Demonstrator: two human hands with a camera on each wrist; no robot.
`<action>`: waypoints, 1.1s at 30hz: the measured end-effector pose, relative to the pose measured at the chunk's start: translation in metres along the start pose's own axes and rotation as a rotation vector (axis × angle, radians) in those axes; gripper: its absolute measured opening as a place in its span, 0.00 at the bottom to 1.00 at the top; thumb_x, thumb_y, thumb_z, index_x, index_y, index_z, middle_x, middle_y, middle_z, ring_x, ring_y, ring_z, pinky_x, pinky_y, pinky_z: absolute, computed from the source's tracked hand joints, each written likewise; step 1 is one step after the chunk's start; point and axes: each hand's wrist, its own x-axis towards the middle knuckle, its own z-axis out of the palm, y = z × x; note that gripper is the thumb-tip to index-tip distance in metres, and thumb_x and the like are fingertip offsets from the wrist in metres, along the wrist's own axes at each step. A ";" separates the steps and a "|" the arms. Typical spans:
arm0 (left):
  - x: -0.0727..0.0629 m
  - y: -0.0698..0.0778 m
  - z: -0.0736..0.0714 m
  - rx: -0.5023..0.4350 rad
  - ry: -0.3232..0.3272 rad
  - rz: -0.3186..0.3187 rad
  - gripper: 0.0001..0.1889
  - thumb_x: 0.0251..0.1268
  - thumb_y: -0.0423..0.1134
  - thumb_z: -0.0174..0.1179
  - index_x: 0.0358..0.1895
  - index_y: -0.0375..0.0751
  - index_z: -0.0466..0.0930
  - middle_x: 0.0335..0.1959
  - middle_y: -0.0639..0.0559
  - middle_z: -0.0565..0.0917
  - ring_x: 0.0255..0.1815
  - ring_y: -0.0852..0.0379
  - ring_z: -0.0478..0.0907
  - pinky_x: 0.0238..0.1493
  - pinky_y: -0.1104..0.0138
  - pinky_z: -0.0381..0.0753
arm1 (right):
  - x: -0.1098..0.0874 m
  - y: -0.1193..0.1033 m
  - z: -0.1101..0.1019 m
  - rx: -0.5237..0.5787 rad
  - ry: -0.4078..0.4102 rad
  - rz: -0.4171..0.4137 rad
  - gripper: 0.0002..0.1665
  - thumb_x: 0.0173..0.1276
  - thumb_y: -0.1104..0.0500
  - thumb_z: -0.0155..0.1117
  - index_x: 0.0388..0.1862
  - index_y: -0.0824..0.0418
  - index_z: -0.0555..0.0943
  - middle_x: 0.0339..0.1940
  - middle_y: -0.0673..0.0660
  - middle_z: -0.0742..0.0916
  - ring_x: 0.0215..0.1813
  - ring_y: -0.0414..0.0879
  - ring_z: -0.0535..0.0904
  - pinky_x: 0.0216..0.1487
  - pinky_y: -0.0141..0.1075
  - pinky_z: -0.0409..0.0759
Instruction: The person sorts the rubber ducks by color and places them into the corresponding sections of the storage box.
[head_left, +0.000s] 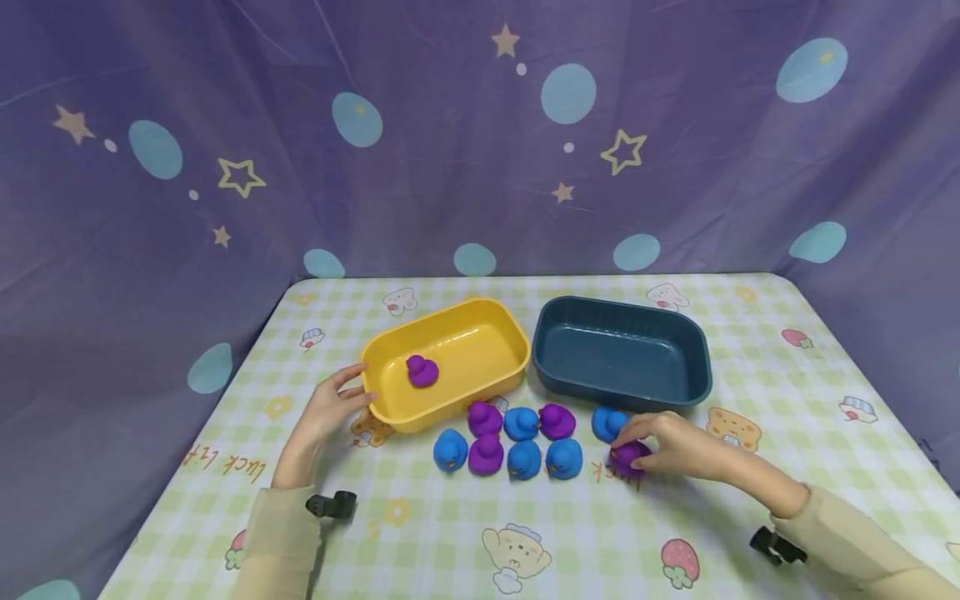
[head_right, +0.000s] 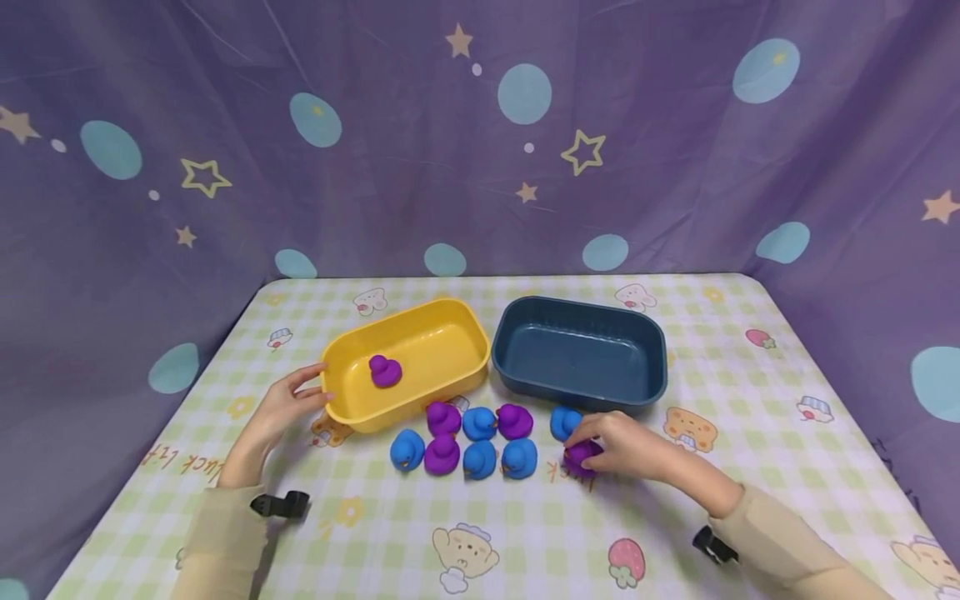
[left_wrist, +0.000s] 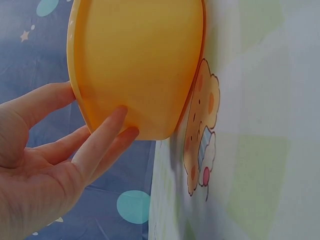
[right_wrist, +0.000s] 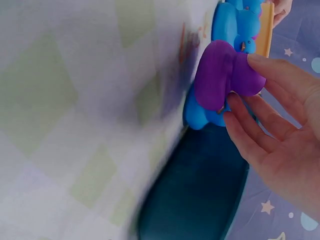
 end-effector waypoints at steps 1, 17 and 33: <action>0.000 0.000 0.000 0.001 0.001 0.002 0.33 0.56 0.34 0.57 0.65 0.33 0.54 0.67 0.36 0.53 0.60 0.40 0.64 0.57 0.56 0.66 | 0.000 -0.001 -0.001 -0.002 0.003 -0.003 0.14 0.49 0.66 0.67 0.37 0.59 0.83 0.37 0.48 0.83 0.42 0.43 0.78 0.42 0.35 0.78; 0.001 0.000 -0.001 0.027 0.001 -0.005 0.33 0.57 0.34 0.57 0.66 0.35 0.54 0.67 0.37 0.53 0.60 0.41 0.64 0.57 0.56 0.66 | 0.019 -0.014 -0.019 0.010 0.035 0.024 0.14 0.51 0.64 0.67 0.40 0.59 0.82 0.40 0.51 0.83 0.43 0.44 0.78 0.38 0.38 0.80; 0.000 0.000 -0.001 0.018 0.000 -0.016 0.34 0.56 0.35 0.57 0.65 0.34 0.54 0.67 0.36 0.53 0.60 0.40 0.64 0.57 0.57 0.67 | 0.053 -0.019 -0.029 0.042 0.061 -0.018 0.15 0.53 0.62 0.66 0.42 0.58 0.81 0.41 0.49 0.83 0.43 0.40 0.78 0.42 0.37 0.79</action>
